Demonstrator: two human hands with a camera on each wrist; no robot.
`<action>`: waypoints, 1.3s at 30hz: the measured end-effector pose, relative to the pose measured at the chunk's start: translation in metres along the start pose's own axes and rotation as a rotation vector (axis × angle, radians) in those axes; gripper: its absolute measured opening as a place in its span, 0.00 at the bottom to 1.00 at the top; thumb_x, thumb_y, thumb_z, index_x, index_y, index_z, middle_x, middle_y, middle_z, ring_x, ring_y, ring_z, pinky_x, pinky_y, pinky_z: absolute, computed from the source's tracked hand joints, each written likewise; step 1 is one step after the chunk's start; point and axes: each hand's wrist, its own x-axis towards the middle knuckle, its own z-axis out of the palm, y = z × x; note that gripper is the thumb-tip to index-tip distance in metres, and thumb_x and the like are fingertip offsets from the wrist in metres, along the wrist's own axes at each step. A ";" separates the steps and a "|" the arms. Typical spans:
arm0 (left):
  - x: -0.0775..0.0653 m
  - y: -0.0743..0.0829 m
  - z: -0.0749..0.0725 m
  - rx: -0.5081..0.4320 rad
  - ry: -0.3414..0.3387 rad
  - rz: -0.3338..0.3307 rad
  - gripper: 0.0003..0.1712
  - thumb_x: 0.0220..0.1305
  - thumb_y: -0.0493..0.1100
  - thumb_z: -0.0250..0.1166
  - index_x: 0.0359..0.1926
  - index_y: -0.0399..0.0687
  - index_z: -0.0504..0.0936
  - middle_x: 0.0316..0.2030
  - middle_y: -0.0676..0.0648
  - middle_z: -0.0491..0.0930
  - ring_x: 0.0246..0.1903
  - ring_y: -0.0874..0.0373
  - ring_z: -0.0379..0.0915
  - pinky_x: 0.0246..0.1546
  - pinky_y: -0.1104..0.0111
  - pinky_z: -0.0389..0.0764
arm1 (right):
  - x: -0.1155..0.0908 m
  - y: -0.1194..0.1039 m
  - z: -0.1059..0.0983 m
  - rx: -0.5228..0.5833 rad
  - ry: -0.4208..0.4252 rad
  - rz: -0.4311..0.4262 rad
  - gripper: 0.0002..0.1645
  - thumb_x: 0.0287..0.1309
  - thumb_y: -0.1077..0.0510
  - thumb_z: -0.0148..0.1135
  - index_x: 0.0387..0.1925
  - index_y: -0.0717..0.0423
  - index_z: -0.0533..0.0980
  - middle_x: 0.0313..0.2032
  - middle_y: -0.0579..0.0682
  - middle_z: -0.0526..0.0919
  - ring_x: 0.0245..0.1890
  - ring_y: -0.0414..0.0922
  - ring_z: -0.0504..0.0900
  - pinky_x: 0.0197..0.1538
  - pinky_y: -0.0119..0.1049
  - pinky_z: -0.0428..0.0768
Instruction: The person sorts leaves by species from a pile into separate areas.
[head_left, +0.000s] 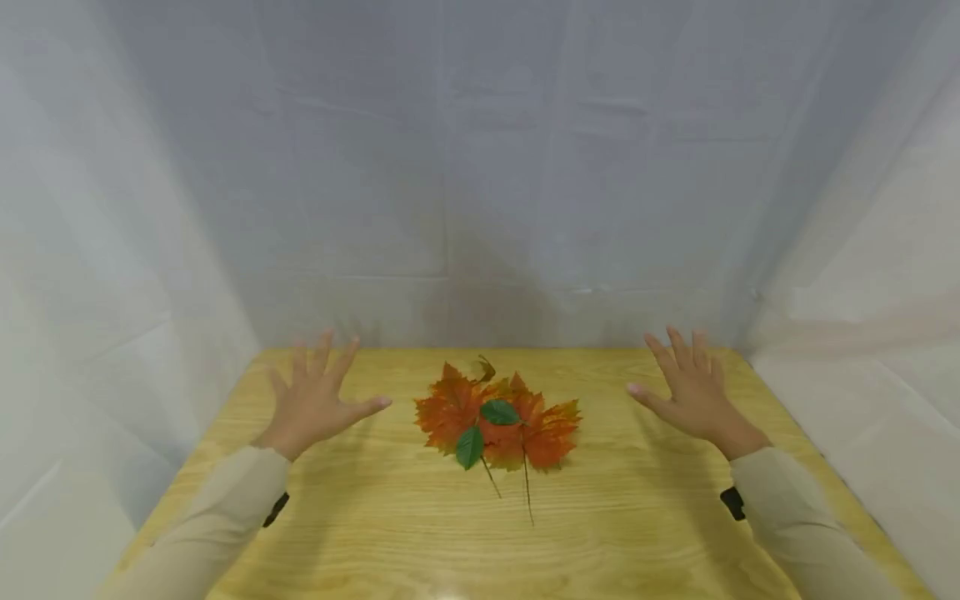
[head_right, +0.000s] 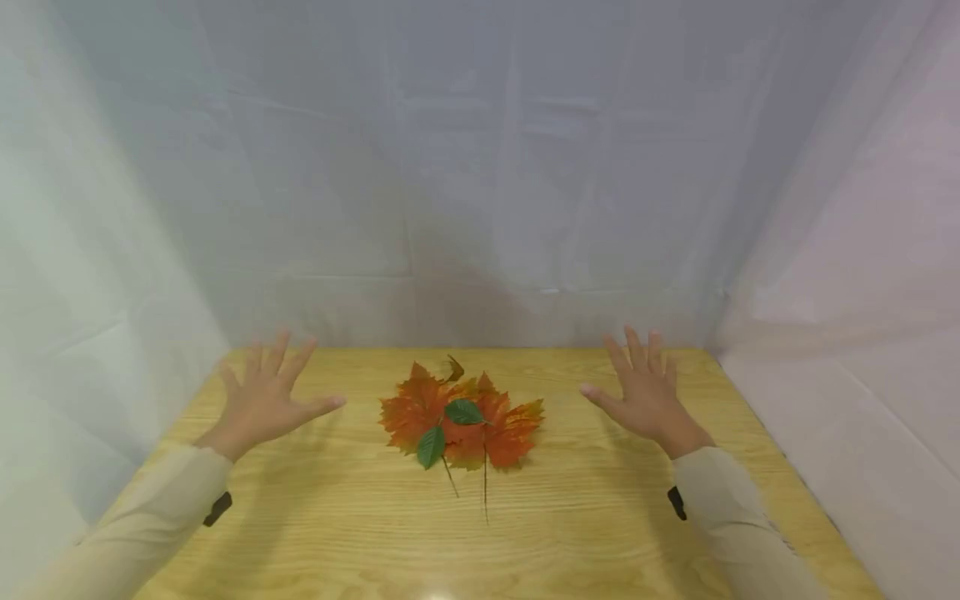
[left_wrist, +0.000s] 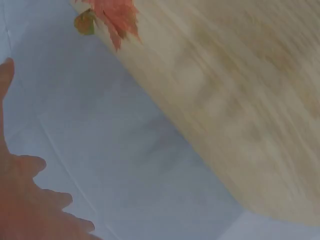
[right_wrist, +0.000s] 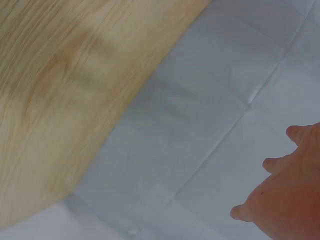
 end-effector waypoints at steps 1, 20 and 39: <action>-0.001 0.002 0.004 -0.016 -0.002 0.005 0.60 0.53 0.75 0.60 0.76 0.53 0.46 0.74 0.33 0.36 0.69 0.26 0.22 0.54 0.24 0.25 | 0.002 -0.001 0.003 0.012 -0.002 -0.004 0.53 0.63 0.33 0.53 0.76 0.47 0.39 0.74 0.61 0.29 0.69 0.63 0.16 0.61 0.74 0.27; -0.003 0.060 0.097 -0.568 -0.174 -0.043 0.56 0.51 0.55 0.74 0.72 0.38 0.54 0.72 0.33 0.50 0.69 0.34 0.48 0.62 0.41 0.60 | 0.044 -0.071 0.089 0.318 -0.114 -0.090 0.50 0.62 0.39 0.59 0.75 0.53 0.48 0.74 0.63 0.43 0.72 0.66 0.34 0.65 0.72 0.43; -0.006 0.079 0.131 -0.764 -0.132 -0.115 0.37 0.49 0.36 0.76 0.60 0.31 0.72 0.52 0.35 0.77 0.45 0.45 0.76 0.43 0.59 0.80 | 0.073 -0.107 0.156 0.683 -0.061 0.134 0.32 0.60 0.58 0.65 0.65 0.60 0.68 0.61 0.60 0.73 0.59 0.57 0.73 0.56 0.52 0.75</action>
